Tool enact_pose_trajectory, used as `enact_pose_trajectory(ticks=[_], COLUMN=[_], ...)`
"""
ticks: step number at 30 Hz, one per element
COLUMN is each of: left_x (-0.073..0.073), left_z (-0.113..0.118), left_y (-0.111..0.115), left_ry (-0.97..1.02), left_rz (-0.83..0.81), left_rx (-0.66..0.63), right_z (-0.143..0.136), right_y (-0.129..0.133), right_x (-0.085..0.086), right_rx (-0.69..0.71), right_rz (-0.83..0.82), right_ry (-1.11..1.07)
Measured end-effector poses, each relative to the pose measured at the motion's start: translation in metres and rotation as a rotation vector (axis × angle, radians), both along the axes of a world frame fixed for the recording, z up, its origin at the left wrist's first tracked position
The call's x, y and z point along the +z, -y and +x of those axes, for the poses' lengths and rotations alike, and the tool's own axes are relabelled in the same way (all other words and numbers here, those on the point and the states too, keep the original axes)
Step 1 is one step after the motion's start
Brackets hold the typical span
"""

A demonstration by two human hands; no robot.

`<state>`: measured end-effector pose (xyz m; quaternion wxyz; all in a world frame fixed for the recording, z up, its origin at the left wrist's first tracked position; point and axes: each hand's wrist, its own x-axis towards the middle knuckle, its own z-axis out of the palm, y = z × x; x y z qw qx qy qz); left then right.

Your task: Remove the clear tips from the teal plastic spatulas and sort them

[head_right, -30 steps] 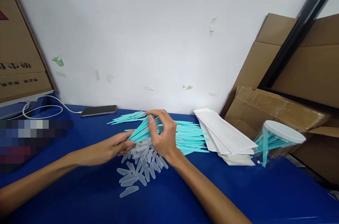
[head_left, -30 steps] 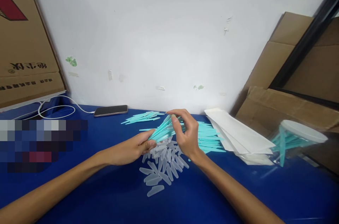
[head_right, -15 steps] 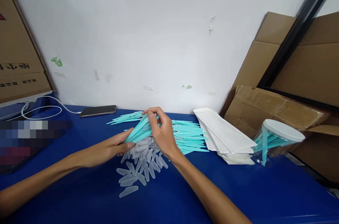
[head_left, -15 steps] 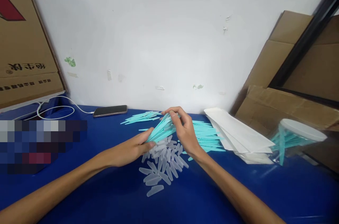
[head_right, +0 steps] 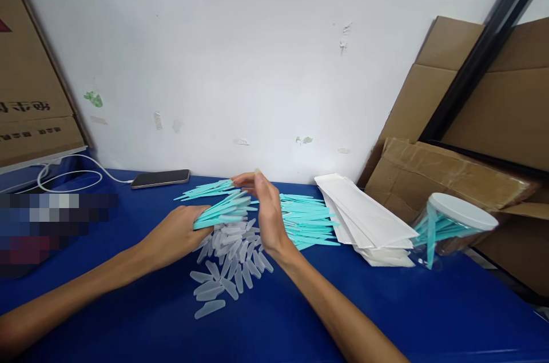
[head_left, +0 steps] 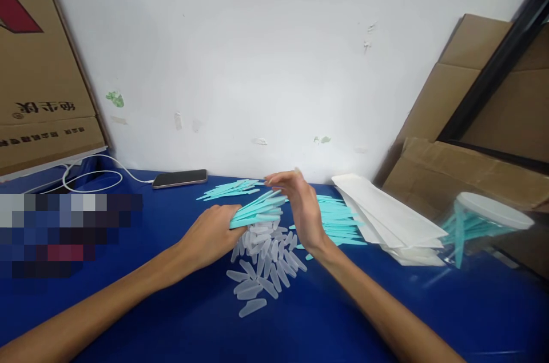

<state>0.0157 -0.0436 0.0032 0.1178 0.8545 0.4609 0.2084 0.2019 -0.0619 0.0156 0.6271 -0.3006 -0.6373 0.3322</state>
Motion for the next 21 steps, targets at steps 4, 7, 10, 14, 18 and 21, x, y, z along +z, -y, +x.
enact_pose_trajectory(ticks=[4, 7, 10, 14, 18, 21], left_x=[0.001, 0.002, 0.001, -0.003, -0.005, -0.005], left_z=[0.000, -0.003, -0.005, -0.008, -0.014, -0.017], left_y=[0.007, 0.008, 0.005, -0.001, -0.008, -0.009], left_ry=[-0.107, -0.191, -0.295, -0.382, -0.357, -0.334], left_rz=[0.004, 0.015, 0.098, 0.121, 0.122, 0.123], left_rx=[-0.026, -0.021, 0.020, 0.036, 0.116, 0.142], right_z=[-0.007, -0.013, -0.014, -0.008, 0.006, 0.016], right_y=[0.002, 0.005, 0.007, 0.006, 0.000, -0.008], right_x=[-0.009, -0.017, -0.019, -0.016, -0.015, -0.018], right_rx=[0.023, 0.036, 0.059, -0.003, -0.099, -0.076], right_rz=[-0.072, -0.053, 0.000, 0.088, 0.158, 0.214], right_ry=[0.140, 0.276, 0.388, 0.570, 0.779, 0.871])
